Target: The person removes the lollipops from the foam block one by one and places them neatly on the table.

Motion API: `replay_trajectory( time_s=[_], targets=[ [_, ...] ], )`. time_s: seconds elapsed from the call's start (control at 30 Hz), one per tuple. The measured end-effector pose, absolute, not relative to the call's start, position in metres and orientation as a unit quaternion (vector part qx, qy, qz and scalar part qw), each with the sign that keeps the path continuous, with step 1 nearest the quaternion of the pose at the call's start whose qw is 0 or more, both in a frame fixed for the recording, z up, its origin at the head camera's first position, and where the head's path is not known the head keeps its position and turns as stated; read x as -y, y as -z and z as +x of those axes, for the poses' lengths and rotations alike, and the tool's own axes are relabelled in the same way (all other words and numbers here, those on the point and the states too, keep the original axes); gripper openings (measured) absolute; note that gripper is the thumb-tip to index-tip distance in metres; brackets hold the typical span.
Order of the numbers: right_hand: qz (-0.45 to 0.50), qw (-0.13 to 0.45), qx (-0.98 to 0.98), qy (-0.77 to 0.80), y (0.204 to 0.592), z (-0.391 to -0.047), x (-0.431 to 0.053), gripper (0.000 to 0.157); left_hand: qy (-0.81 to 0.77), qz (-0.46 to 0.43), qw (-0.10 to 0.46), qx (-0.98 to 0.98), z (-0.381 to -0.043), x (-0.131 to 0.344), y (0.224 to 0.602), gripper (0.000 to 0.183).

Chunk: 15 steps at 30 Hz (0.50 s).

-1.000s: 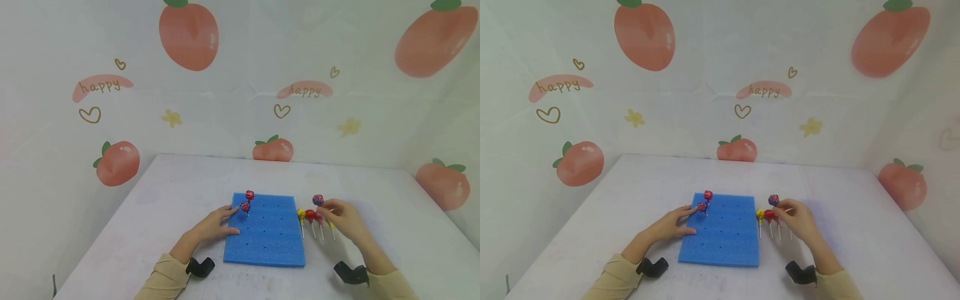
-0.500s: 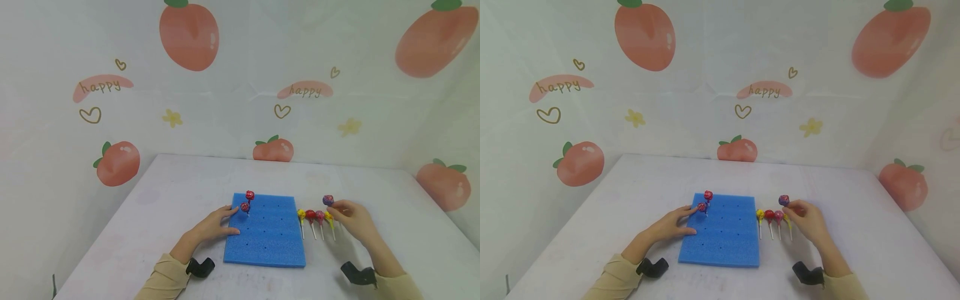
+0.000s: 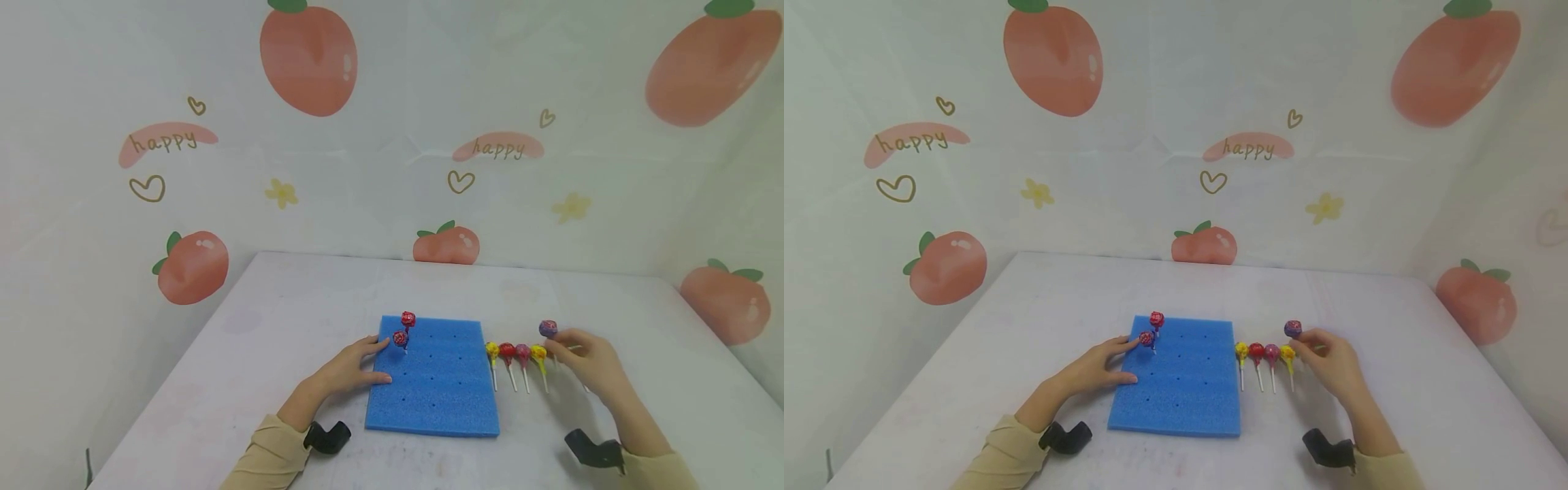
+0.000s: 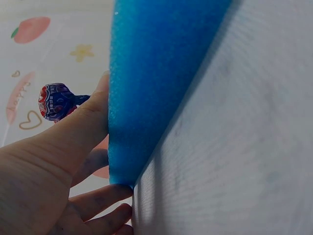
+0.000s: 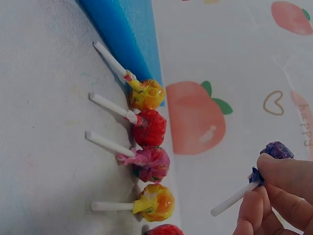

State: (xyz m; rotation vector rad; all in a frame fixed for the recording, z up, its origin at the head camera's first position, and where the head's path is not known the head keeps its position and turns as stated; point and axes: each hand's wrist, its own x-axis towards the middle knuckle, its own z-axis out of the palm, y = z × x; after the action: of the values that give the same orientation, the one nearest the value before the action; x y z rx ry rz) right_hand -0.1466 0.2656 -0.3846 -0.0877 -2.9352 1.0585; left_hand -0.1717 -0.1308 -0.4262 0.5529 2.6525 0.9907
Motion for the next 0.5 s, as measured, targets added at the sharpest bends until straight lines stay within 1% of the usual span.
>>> replay_trajectory(
  time_s=[0.27, 0.5],
  targets=[
    [-0.02, 0.035, 0.941, -0.336, 0.3848, -0.1452, -0.2718, 0.039, -0.342, 0.192, 0.127, -0.911, -0.1714, 0.1309, 0.4256, 0.074],
    [-0.05, 0.006, 0.941, -0.334, 0.3874, -0.146, -0.2756, 0.045, -0.342, 0.2, 0.122, -0.91, -0.1726, 0.1318, 0.4263, 0.073]
  ],
)
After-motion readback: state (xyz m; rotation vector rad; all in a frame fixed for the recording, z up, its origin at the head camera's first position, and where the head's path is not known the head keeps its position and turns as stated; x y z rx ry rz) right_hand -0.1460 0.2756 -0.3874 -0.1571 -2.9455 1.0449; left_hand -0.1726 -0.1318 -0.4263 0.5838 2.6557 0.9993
